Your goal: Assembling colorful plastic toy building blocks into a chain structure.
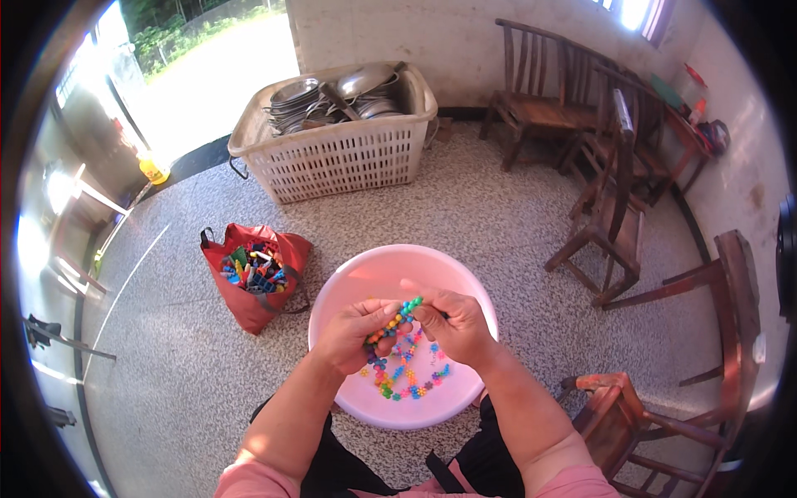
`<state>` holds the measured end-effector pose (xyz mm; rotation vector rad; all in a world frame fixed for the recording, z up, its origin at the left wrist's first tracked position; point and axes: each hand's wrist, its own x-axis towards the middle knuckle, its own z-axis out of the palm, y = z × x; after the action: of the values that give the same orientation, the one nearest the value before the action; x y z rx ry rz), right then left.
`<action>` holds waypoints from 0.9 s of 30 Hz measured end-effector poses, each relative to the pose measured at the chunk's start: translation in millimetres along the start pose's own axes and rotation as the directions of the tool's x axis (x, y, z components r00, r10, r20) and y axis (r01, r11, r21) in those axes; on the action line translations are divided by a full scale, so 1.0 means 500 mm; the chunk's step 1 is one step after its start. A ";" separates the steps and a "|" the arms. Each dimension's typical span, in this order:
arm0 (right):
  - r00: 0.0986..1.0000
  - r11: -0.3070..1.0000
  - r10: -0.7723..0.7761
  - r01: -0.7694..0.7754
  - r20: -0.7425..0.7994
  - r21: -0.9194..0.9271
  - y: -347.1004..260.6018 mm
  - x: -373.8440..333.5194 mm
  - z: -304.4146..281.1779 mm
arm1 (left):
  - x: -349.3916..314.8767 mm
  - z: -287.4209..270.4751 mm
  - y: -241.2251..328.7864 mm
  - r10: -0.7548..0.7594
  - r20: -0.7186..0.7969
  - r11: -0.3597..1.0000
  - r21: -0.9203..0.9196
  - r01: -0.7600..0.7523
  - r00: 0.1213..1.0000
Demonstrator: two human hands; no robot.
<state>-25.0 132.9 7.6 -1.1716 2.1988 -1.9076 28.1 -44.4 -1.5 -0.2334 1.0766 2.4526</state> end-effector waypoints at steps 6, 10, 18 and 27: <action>0.750 0.210 0.659 -0.259 0.059 0.943 0.033 0.006 -0.027 | 0.001 0.004 0.002 0.053 -0.010 0.991 -0.125 -0.054 0.999; 0.720 0.268 0.675 -0.445 0.163 0.854 0.034 -0.002 -0.010 | -0.002 0.002 0.005 0.101 -0.022 0.986 -0.131 -0.103 0.995; 0.725 0.462 0.663 -0.591 0.185 0.661 0.012 -0.002 -0.003 | -0.004 0.000 -0.001 0.156 -0.018 0.988 -0.016 -0.156 0.988; 0.894 0.881 0.437 -0.404 -0.097 0.249 0.010 -0.008 0.016 | 0.003 0.006 -0.009 0.205 -0.129 0.945 0.284 -0.162 0.970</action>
<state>-21.2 128.1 -0.5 -0.4741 2.0157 -2.0237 28.7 -39.0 -2.7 -0.2504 1.5528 2.4411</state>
